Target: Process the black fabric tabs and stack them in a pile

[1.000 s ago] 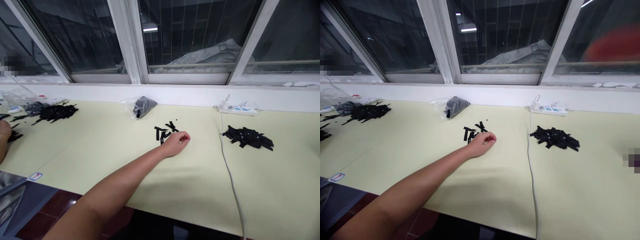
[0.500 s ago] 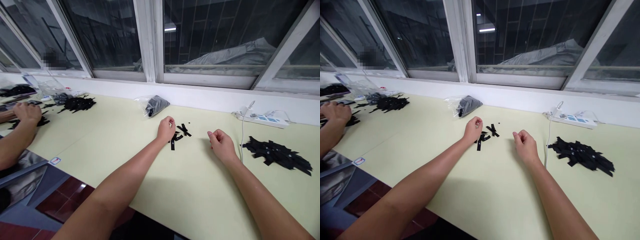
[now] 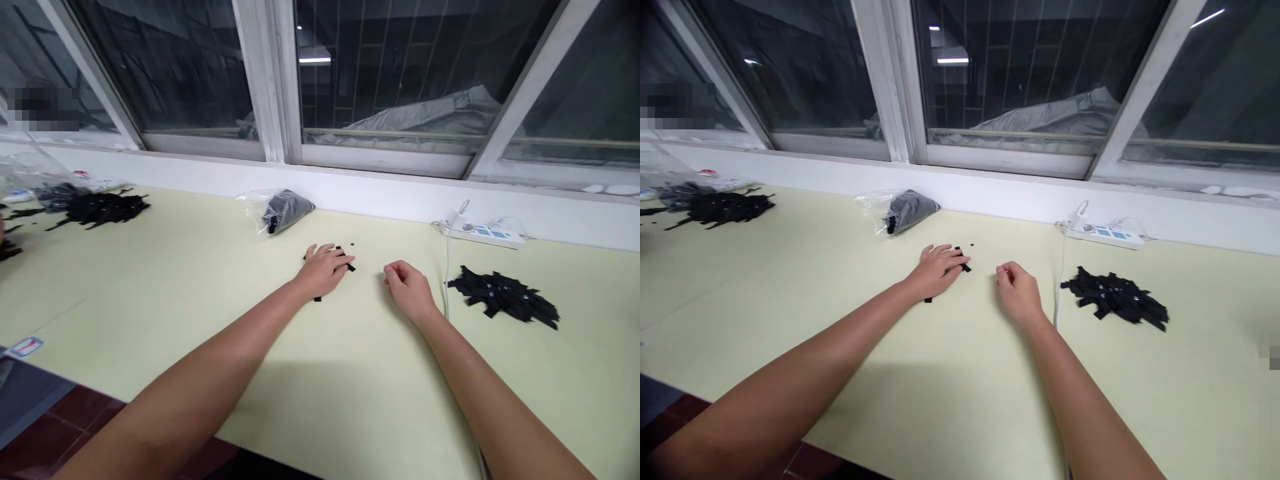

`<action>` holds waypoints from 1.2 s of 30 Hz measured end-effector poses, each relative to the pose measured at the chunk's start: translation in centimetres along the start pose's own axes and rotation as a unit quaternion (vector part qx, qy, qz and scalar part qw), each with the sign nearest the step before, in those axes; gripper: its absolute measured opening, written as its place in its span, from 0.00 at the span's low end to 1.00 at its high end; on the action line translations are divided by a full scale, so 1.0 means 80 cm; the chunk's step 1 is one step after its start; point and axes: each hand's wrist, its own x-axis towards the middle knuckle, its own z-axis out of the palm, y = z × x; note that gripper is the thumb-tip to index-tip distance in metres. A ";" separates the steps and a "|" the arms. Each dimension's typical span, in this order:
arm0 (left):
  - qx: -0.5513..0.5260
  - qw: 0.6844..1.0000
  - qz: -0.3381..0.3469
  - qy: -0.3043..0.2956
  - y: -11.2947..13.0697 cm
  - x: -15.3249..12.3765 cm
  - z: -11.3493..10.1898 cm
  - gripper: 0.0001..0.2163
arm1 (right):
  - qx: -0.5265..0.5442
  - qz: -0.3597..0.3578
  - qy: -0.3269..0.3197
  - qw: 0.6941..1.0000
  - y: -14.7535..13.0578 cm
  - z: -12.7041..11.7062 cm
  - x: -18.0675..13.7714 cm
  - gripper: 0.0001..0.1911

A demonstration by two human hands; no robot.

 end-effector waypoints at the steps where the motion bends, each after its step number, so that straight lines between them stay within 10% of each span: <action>1: 0.008 1.000 0.007 -0.010 0.001 0.000 -0.001 0.17 | 0.002 -0.003 0.000 1.000 -0.001 -0.001 0.000 0.16; 7: 0.020 0.999 0.011 0.026 -0.001 0.004 0.002 0.18 | 0.019 -0.003 0.022 1.000 0.002 0.000 0.005 0.19; 17: -0.139 0.956 0.037 0.257 0.023 0.005 -0.007 0.08 | 0.109 0.038 0.075 0.990 0.008 -0.003 0.012 0.18; 24: -0.235 0.950 0.050 0.199 0.053 -0.006 0.009 0.04 | 0.284 0.051 0.014 0.957 -0.006 0.004 0.005 0.16; 30: -0.316 0.937 0.030 0.143 0.062 -0.008 0.019 0.07 | 0.449 0.055 -0.214 0.866 -0.038 0.005 -0.013 0.22; 36: -0.312 0.940 0.016 0.135 0.064 -0.009 0.018 0.07 | 0.392 0.037 -0.225 0.891 -0.038 0.010 -0.015 0.21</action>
